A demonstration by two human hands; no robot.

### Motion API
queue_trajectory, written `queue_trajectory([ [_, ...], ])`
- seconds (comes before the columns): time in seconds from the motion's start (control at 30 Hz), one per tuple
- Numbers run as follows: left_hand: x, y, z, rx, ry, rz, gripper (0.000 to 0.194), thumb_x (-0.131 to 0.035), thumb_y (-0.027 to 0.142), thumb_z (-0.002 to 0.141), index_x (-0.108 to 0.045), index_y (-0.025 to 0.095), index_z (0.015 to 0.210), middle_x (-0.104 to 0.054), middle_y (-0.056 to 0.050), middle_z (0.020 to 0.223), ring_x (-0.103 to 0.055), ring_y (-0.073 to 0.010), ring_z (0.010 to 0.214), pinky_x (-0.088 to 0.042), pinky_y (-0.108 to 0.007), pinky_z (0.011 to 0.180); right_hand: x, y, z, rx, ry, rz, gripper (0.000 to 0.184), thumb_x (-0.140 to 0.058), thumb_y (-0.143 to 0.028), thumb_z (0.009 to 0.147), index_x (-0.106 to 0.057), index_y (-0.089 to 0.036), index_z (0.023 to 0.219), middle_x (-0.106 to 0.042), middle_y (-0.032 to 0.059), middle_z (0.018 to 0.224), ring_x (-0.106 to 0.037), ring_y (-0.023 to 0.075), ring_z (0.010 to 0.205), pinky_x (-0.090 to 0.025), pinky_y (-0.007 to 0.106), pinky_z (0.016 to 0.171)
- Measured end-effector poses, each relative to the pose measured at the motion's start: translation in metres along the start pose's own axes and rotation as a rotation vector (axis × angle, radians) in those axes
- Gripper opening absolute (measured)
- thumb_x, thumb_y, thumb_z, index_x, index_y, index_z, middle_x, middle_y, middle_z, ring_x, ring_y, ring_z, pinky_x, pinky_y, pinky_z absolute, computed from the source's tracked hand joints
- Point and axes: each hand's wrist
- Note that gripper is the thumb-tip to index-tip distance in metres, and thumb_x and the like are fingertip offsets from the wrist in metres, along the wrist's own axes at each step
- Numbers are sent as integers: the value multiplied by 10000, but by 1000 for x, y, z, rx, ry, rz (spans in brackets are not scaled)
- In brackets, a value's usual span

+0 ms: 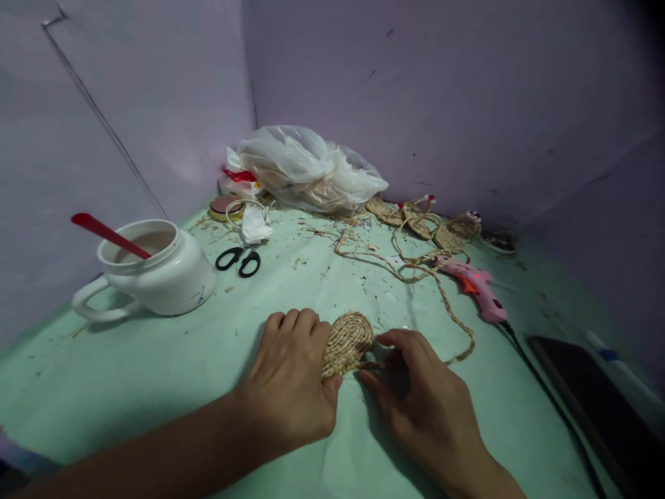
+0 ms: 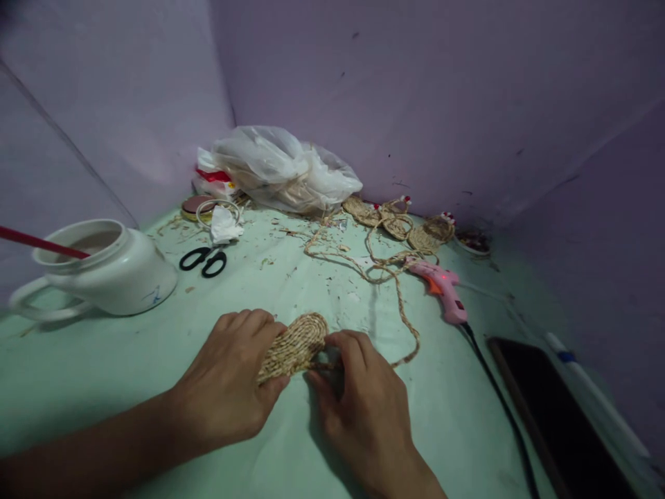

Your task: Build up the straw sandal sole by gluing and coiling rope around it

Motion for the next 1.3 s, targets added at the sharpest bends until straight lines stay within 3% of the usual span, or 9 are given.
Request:
queue_trajectory([
  [0.13,-1,-1,0,12,-4,-15,269,-534,288,701,-564,195,951,-540,-86,959,-474,-277,947,-353,-476,880,3,2,0,46,16,-64,150,-613,-312,790,-537,-211,871,-603,16,763,-567,156,605,-407,256,505],
  [0.33,-1,-3,3,0,-28,0,258,-534,292,702,-569,188,936,-543,-87,942,-482,-281,933,-358,-478,860,9,2,7,128,-55,-76,110,-570,-283,826,-627,-208,768,-614,11,665,-527,184,632,-337,326,633],
  [0.47,-1,-4,4,-14,-22,10,259,-539,298,700,-570,179,928,-545,-90,943,-488,-279,922,-362,-474,854,9,2,8,119,-15,-9,104,-578,-226,825,-643,-206,746,-620,2,654,-512,174,639,-302,328,657],
  [0.67,-1,-4,5,-31,-16,41,256,-539,311,709,-570,178,925,-555,-92,941,-494,-284,936,-362,-474,859,4,4,10,146,75,46,99,-597,-191,812,-642,-189,724,-617,6,639,-508,167,645,-302,327,670],
  [0.9,1,-3,6,-29,-36,64,264,-539,318,716,-576,176,936,-559,-91,946,-505,-281,934,-368,-472,864,-1,6,11,35,46,59,121,-626,-249,784,-637,-190,679,-610,3,610,-525,166,620,-318,315,641],
  [1.03,4,1,5,-17,-59,56,337,-590,427,706,-583,176,932,-560,-92,967,-499,-292,949,-367,-485,881,-4,8,11,-5,47,67,142,-616,-270,778,-633,-186,665,-605,6,600,-526,164,609,-341,314,635],
  [1.2,2,8,8,-2,39,102,366,-593,437,715,-577,172,967,-555,-118,1030,-489,-305,997,-356,-492,916,-4,5,13,-12,35,57,152,-597,-265,780,-631,-182,656,-602,11,598,-530,168,614,-356,316,630],
  [1.3,-1,9,11,-19,34,114,319,-571,380,732,-574,173,975,-569,-120,1020,-503,-304,993,-364,-493,908,-3,3,13,-16,28,49,153,-591,-263,787,-635,-187,662,-608,13,603,-532,166,612,-357,312,620],
])
Point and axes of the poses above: each hand's wrist, its own z-axis towards the middle knuckle, its own x-axis out of the back of the hand, y = z × x
